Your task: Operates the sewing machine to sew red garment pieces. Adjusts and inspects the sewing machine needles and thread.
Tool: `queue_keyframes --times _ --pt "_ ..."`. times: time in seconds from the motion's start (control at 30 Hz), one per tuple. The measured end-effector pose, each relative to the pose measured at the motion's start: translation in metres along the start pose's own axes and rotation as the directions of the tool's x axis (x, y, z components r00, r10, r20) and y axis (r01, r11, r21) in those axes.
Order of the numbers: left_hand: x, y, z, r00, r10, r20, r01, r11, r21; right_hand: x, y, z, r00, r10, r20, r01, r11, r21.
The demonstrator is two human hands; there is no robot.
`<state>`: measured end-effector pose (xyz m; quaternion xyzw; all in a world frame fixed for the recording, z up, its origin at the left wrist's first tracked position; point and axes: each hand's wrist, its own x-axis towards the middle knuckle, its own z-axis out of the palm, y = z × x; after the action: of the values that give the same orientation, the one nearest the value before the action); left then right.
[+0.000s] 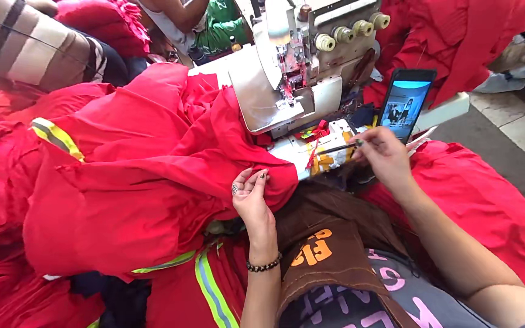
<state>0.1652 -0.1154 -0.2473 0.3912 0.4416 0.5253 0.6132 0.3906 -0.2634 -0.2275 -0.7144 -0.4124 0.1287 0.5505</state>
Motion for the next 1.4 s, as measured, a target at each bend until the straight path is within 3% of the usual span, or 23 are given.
queue_keyframes --times 0.17,0.33,0.43,0.6,0.7,0.87,0.97,1.07,1.2,1.4 --pt "-0.02 0.021 0.021 0.994 -0.001 0.11 0.015 0.992 -0.124 -0.006 -0.034 -0.018 0.994 -0.018 -0.11 0.063 0.907 0.416" --pt "-0.04 0.033 0.043 0.909 -0.264 0.324 0.364 0.88 -0.306 -0.013 -0.065 0.025 0.987 -0.096 0.125 -0.02 0.712 0.702" --pt "-0.044 0.033 0.047 0.873 -0.353 0.338 0.46 0.827 -0.323 -0.016 -0.068 0.047 0.977 -0.092 0.193 -0.095 0.621 0.778" --pt "-0.043 0.039 0.051 0.87 -0.364 0.332 0.473 0.807 -0.354 -0.025 -0.058 0.065 0.952 0.044 0.304 -0.252 0.68 0.688" --pt "-0.036 0.045 0.061 0.858 -0.322 0.4 0.454 0.841 -0.295 -0.021 -0.057 0.061 0.926 0.139 0.35 -0.357 0.618 0.7" --pt "-0.022 0.064 0.085 0.859 -0.124 0.496 0.342 0.86 -0.378 0.007 -0.074 0.03 0.983 -0.059 0.176 -0.098 0.641 0.761" --pt "-0.025 0.065 0.09 0.872 -0.069 0.484 0.3 0.856 -0.42 0.007 -0.079 0.024 0.989 -0.087 0.119 -0.043 0.6 0.799" --pt "-0.032 0.048 0.085 0.882 -0.163 0.443 0.354 0.849 -0.392 -0.004 -0.07 0.032 0.985 -0.05 0.166 -0.11 0.558 0.823" --pt "-0.037 0.028 0.079 0.822 -0.386 0.418 0.542 0.756 -0.368 -0.01 -0.062 0.038 0.983 0.0 0.184 -0.152 0.559 0.815" --pt "-0.038 0.03 0.08 0.857 -0.33 0.395 0.479 0.794 -0.375 -0.01 -0.067 0.034 0.998 -0.029 0.054 -0.026 0.6 0.799"
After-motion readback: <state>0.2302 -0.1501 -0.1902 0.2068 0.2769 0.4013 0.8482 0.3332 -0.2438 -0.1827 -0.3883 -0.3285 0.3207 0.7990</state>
